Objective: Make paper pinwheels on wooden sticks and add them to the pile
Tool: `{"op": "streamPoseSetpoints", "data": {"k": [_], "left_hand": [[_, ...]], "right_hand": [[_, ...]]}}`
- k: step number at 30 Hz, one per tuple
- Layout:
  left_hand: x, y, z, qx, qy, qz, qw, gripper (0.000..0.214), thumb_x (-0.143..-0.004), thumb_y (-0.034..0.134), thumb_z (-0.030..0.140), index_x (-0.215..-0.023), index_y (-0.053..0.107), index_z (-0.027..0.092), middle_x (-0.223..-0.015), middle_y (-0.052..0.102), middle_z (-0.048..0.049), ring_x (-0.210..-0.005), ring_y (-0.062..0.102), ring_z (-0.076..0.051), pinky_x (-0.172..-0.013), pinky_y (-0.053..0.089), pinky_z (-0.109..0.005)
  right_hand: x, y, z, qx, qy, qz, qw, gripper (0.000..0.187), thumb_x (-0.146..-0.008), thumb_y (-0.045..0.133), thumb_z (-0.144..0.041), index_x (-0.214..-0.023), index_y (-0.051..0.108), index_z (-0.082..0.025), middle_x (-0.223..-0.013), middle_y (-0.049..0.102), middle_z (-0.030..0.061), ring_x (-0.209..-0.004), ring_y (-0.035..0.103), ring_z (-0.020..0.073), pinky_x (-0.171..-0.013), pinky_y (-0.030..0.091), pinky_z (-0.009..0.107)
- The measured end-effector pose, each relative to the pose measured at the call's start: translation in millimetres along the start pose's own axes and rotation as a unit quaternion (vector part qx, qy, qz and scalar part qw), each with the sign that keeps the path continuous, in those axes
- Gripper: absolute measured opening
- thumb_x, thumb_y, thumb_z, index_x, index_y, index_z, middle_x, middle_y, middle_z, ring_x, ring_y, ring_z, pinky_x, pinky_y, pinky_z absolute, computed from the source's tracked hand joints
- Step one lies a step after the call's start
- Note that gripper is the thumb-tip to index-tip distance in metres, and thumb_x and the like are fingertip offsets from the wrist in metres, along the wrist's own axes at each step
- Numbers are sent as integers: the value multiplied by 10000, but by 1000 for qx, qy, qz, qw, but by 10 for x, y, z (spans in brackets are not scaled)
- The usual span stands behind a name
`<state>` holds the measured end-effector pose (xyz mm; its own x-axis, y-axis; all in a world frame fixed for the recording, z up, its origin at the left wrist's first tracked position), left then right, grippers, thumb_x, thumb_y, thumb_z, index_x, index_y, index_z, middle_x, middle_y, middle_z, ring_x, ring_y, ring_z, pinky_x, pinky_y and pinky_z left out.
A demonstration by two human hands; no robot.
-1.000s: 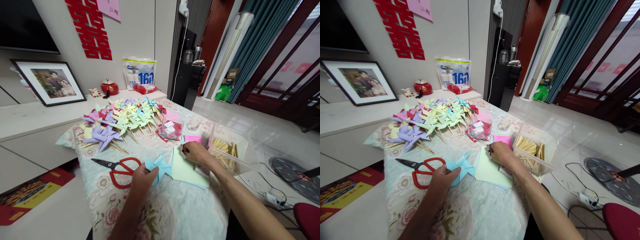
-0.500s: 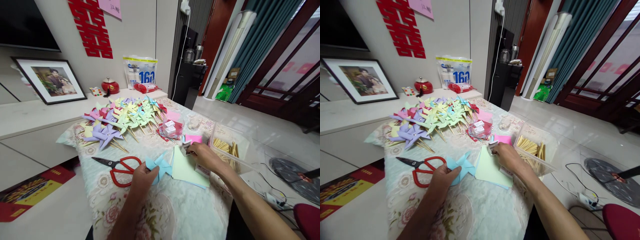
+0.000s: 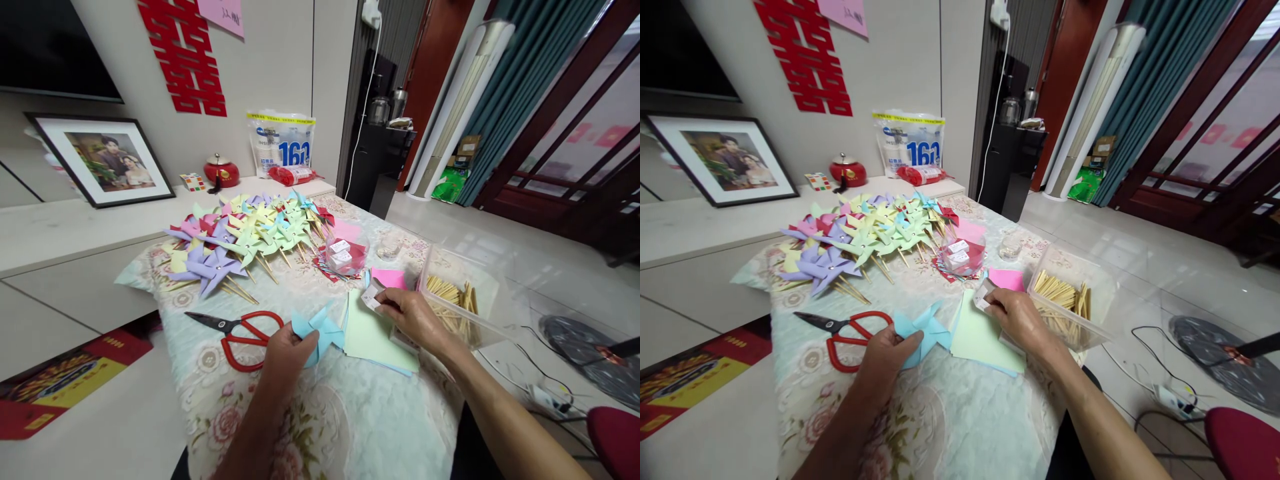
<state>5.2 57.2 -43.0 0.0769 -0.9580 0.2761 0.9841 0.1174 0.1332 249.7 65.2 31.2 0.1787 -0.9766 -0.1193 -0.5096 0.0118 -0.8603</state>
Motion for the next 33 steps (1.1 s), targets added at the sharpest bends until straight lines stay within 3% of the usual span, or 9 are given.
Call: {"op": "streamPoseSetpoints", "data": {"k": [3, 7, 15, 19, 23, 29, 33], "left_hand": [[24, 4, 22, 7, -1, 3, 1000, 210, -558, 739, 322, -657, 661, 153, -538, 596, 34, -486, 486, -110, -471, 351, -213], [62, 6, 74, 8, 1, 9, 1000, 158, -572, 737, 292, -645, 673, 167, -526, 608, 32, -484, 516, -124, -458, 364, -214], [60, 6, 78, 7, 2, 8, 1000, 153, -576, 739, 286, -638, 664, 168, -543, 626, 31, -503, 530, -121, -489, 412, -217], [39, -3, 60, -2, 0, 2, 1000, 195, -558, 753, 301, -651, 668, 154, -538, 614, 27, -495, 528, -127, -487, 403, -225], [31, -8, 50, -7, 2, 5, 1000, 204, -561, 750, 306, -660, 678, 143, -546, 622, 23, -495, 527, -122, -493, 406, -222], [33, -4, 46, 3, -3, 8, 1000, 214, -556, 751, 297, -694, 703, 140, -587, 663, 6, -520, 560, -136, -508, 428, -229], [28, -4, 47, -3, -7, 5, 1000, 197, -548, 759, 283, -684, 699, 155, -575, 657, 5, -519, 568, -151, -492, 424, -235]], "right_hand": [[12, 70, -66, 63, -17, -16, 998, 187, -950, 534, -190, -983, 717, -176, -951, 750, 61, -852, 679, 196, -745, 448, 265], [30, 117, -155, 130, -35, -49, 990, 168, -942, 565, -192, -963, 732, -184, -951, 740, 78, -883, 667, 214, -761, 448, 274], [53, -175, -171, 164, -22, 24, 986, 237, -968, 480, -132, -972, 713, -171, -922, 692, 82, -825, 641, 185, -739, 432, 258], [45, -62, -181, 268, -21, -13, 963, 248, -953, 465, -83, -884, 693, -149, -881, 653, 86, -766, 621, 178, -669, 397, 263], [4, 49, -136, 357, 40, -88, 929, 209, -905, 506, -53, -915, 700, -131, -902, 658, 128, -784, 665, 206, -615, 399, 266], [-122, 128, -157, 369, 59, -144, 916, 273, -850, 522, -2, -958, 742, -124, -1010, 719, 177, -881, 726, 270, -696, 501, 292], [-206, 170, -157, 363, 69, -159, 916, 258, -889, 539, -41, -1020, 746, -122, -1006, 741, 194, -924, 734, 267, -753, 521, 288]]}}
Point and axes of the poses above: each hand's wrist, its own x-axis away from the middle knuckle, its own y-axis out of the palm, z = x × y, the point moved 6 cm from there along -x, towards the middle knuckle
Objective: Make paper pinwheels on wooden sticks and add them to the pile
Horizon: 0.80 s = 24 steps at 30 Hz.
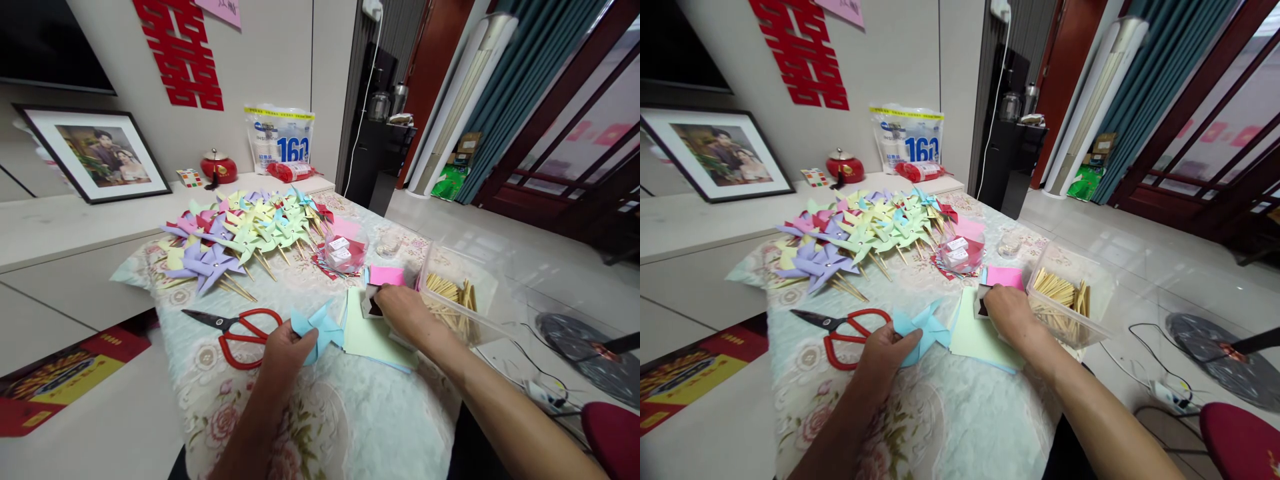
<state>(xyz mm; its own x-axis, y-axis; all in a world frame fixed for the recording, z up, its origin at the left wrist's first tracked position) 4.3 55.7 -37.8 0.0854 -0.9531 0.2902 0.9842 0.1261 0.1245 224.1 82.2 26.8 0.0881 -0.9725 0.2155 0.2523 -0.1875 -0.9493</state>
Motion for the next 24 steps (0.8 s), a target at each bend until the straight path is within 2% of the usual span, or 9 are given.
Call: {"op": "streamPoseSetpoints", "data": {"k": [7, 13, 19, 24], "left_hand": [[9, 12, -2, 27, 0, -2, 1000, 216, -553, 750, 287, -694, 689, 134, -566, 652, 17, -507, 546, -124, -525, 433, -226], [14, -1, 4, 12, -1, 3, 1000, 222, -558, 745, 291, -718, 705, 141, -569, 639, 27, -514, 544, -129, -517, 423, -227], [-17, 13, -36, 28, 0, -12, 1000, 203, -552, 755, 289, -662, 665, 144, -548, 628, 32, -504, 535, -118, -525, 422, -220], [-15, 19, -48, 51, -6, -9, 999, 194, -554, 751, 267, -679, 676, 139, -574, 664, 18, -521, 556, -126, -542, 442, -231]], "right_hand": [[-68, -43, -14, -16, -8, -24, 1000, 318, -924, 456, -37, -974, 763, -99, -994, 756, 211, -938, 738, 302, -729, 517, 323], [-47, -89, -1, -26, -30, -39, 998, 262, -890, 514, -41, -895, 761, -128, -901, 762, 160, -856, 735, 253, -701, 472, 282], [-11, -12, 36, -28, -38, -4, 999, 279, -941, 446, -61, -980, 715, -124, -1035, 727, 171, -885, 714, 249, -684, 432, 284], [105, -31, 83, -41, -11, 35, 998, 231, -951, 436, -111, -970, 666, -120, -968, 715, 160, -773, 697, 228, -627, 391, 287]]}}
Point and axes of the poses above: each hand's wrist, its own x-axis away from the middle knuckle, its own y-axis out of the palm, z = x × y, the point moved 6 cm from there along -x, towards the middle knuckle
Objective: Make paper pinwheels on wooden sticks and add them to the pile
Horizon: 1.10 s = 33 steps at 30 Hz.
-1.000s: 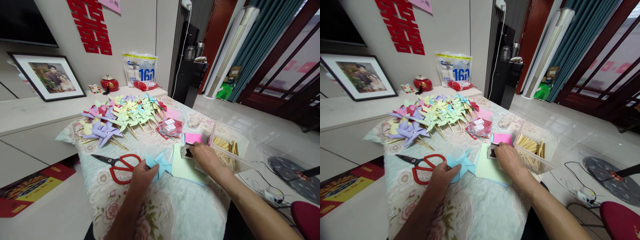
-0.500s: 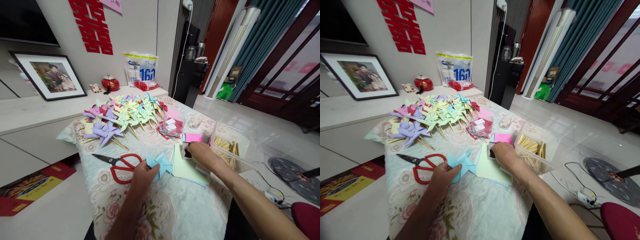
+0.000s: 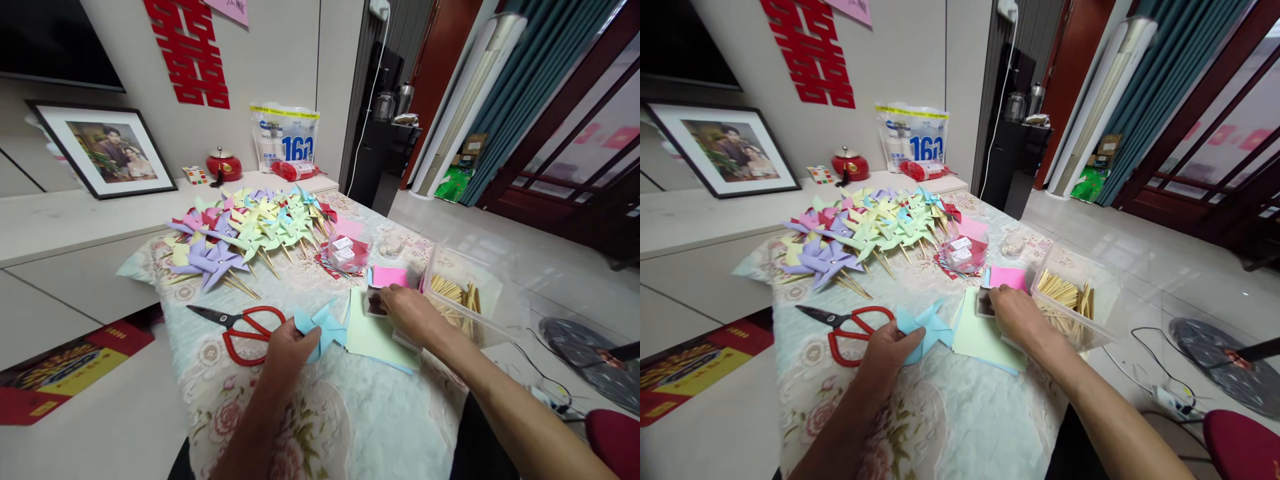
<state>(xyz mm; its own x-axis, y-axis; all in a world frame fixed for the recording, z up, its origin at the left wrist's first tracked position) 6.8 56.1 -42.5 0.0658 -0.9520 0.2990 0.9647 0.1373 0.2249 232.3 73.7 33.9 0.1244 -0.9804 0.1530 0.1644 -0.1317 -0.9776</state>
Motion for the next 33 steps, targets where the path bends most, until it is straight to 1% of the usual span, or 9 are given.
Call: {"op": "streamPoseSetpoints", "data": {"k": [3, 5, 7, 9, 13, 19, 22, 25, 33], "left_hand": [[-4, -8, -3, 2, 0, 6, 1000, 199, -551, 760, 262, -683, 682, 136, -576, 674, 13, -515, 555, -125, -537, 441, -233], [-9, -19, -3, 7, 1, 14, 1000, 203, -544, 770, 259, -680, 684, 135, -575, 678, 12, -517, 560, -127, -537, 443, -233], [-14, -30, -1, 29, 0, 24, 999, 220, -538, 778, 257, -700, 696, 132, -597, 695, 4, -534, 584, -139, -555, 462, -244], [-19, -38, 3, 62, -2, 34, 997, 248, -536, 783, 258, -734, 711, 126, -633, 720, -9, -553, 608, -153, -585, 488, -262], [-35, -56, 20, 112, 6, 53, 992, 281, -523, 796, 250, -763, 722, 124, -672, 745, -20, -578, 630, -164, -627, 507, -279], [-87, -134, 19, 148, 29, 73, 986, 300, -520, 820, 247, -772, 721, 118, -677, 741, -17, -599, 625, -153, -637, 505, -273], [-103, -180, -1, 150, 33, 82, 985, 284, -536, 827, 256, -754, 706, 120, -635, 717, 1, -562, 598, -133, -600, 485, -253], [-106, -199, -18, 146, 32, 88, 985, 269, -555, 828, 266, -741, 699, 121, -609, 701, 11, -537, 581, -121, -579, 474, -243], [-83, -176, -11, 156, 20, 80, 984, 307, -527, 844, 249, -770, 713, 113, -654, 732, -7, -564, 607, -129, -604, 498, -251]], "right_hand": [[115, -129, -32, -70, 19, 70, 995, 166, -929, 455, -136, -901, 618, -141, -873, 716, 128, -715, 677, 213, -613, 383, 286], [179, -205, -106, -194, 5, 114, 974, 138, -886, 487, -140, -785, 572, -181, -785, 712, 85, -687, 670, 196, -608, 402, 271], [194, -234, -221, -349, -21, 121, 929, 163, -855, 499, -150, -703, 517, -207, -743, 713, 56, -679, 686, 182, -600, 437, 252], [149, -221, -361, -488, -38, 89, 867, 160, -845, 505, -175, -690, 495, -216, -722, 718, 40, -669, 706, 171, -599, 481, 239], [-40, -135, -613, -653, -22, 5, 757, 107, -819, 561, -236, -723, 523, -208, -640, 710, 13, -586, 695, 154, -587, 548, 249], [-199, 106, -768, -779, -24, -44, 625, 208, -723, 739, -329, -681, 606, -175, -514, 669, -9, -435, 604, 101, -467, 492, 195], [-188, 238, -807, -817, -26, -70, 571, 269, -706, 795, -360, -655, 618, -164, -481, 645, -12, -390, 565, 80, -418, 451, 168], [-180, 312, -842, -849, -28, -89, 520, 323, -669, 853, -385, -663, 618, -163, -544, 662, -18, -373, 558, 73, -385, 456, 171], [-199, 393, -893, -886, -35, -127, 444, 398, -685, 884, -431, -684, 597, -155, -608, 674, -17, -351, 539, 51, -348, 447, 149]]}}
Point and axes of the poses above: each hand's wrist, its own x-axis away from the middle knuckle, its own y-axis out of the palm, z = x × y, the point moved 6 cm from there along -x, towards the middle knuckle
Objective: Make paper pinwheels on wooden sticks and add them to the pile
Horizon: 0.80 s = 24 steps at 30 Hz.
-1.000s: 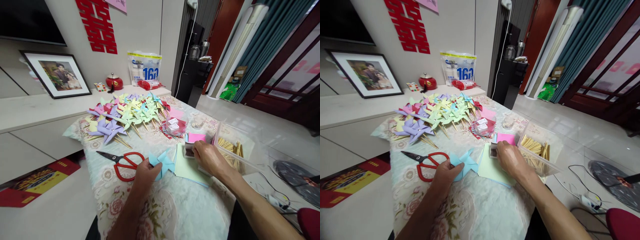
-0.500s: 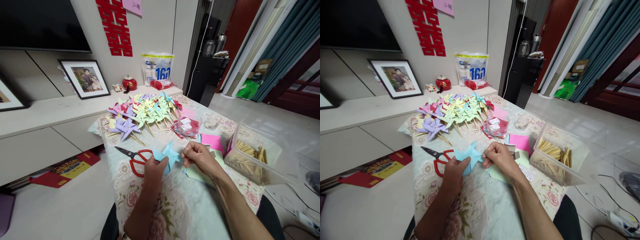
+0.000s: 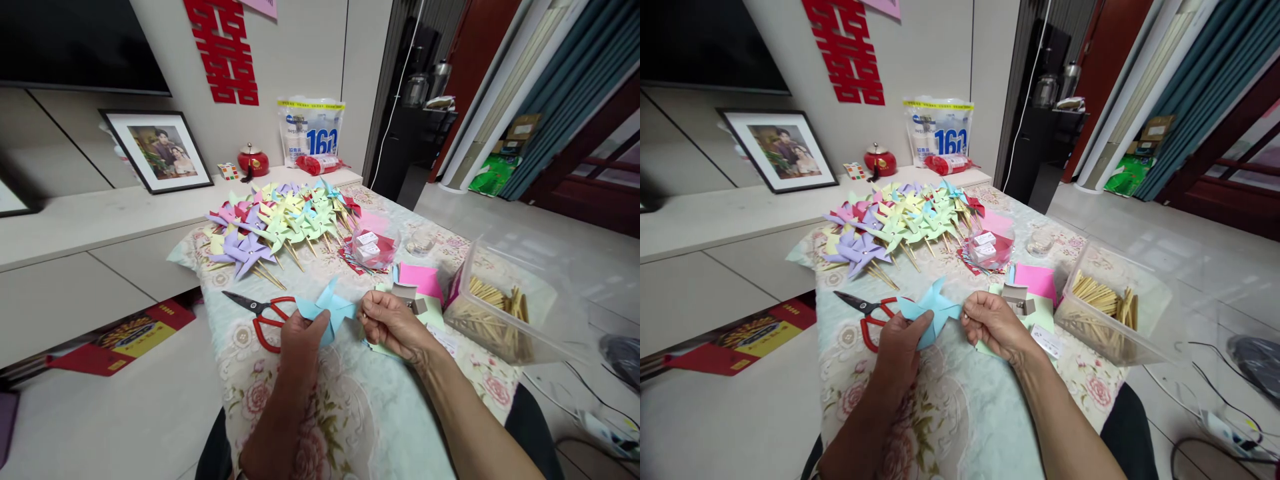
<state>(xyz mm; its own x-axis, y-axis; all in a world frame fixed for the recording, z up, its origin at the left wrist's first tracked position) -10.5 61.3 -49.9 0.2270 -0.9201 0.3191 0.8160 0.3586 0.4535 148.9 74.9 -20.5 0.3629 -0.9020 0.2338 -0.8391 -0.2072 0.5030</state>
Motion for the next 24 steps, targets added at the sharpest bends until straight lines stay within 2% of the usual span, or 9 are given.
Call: {"op": "streamPoseSetpoints", "data": {"k": [8, 12, 16, 20, 24], "left_hand": [[0, 18, 3, -7, -8, -4, 1000, 288, -525, 839, 247, -751, 715, 119, -655, 732, -11, -578, 616, -143, -623, 507, -271], [15, 26, 19, -7, -8, -1, 1000, 289, -512, 834, 241, -745, 713, 119, -648, 730, -15, -570, 614, -146, -615, 506, -273], [37, 38, 33, -2, -5, 2, 1000, 289, -499, 834, 235, -733, 712, 119, -649, 731, -17, -567, 614, -145, -614, 501, -267], [59, 56, 38, 1, -6, 3, 1000, 270, -515, 822, 225, -743, 719, 124, -633, 724, -7, -559, 605, -139, -599, 488, -257], [72, 86, 47, -5, -3, -13, 1000, 257, -533, 812, 225, -751, 728, 119, -641, 724, -8, -560, 599, -135, -586, 479, -249]], "right_hand": [[-3, -23, -22, -50, -7, 11, 999, 354, -690, 898, -379, -701, 650, -126, -638, 675, -7, -428, 580, 44, -419, 474, 129], [-3, -54, -13, -42, 4, 10, 999, 299, -663, 921, -290, -792, 719, -111, -698, 705, 15, -501, 620, 58, -481, 512, 144], [-1, -63, -25, -26, -8, 10, 1000, 289, -633, 932, -257, -799, 733, -130, -693, 707, 5, -476, 596, 52, -455, 476, 146], [26, -20, -79, 11, -51, 6, 999, 270, -675, 908, -322, -796, 728, -161, -702, 694, -8, -488, 572, 50, -479, 447, 162], [83, 24, -141, 126, -115, 13, 985, 254, -750, 849, -379, -846, 730, -177, -657, 650, -22, -521, 548, 66, -517, 404, 188]]}}
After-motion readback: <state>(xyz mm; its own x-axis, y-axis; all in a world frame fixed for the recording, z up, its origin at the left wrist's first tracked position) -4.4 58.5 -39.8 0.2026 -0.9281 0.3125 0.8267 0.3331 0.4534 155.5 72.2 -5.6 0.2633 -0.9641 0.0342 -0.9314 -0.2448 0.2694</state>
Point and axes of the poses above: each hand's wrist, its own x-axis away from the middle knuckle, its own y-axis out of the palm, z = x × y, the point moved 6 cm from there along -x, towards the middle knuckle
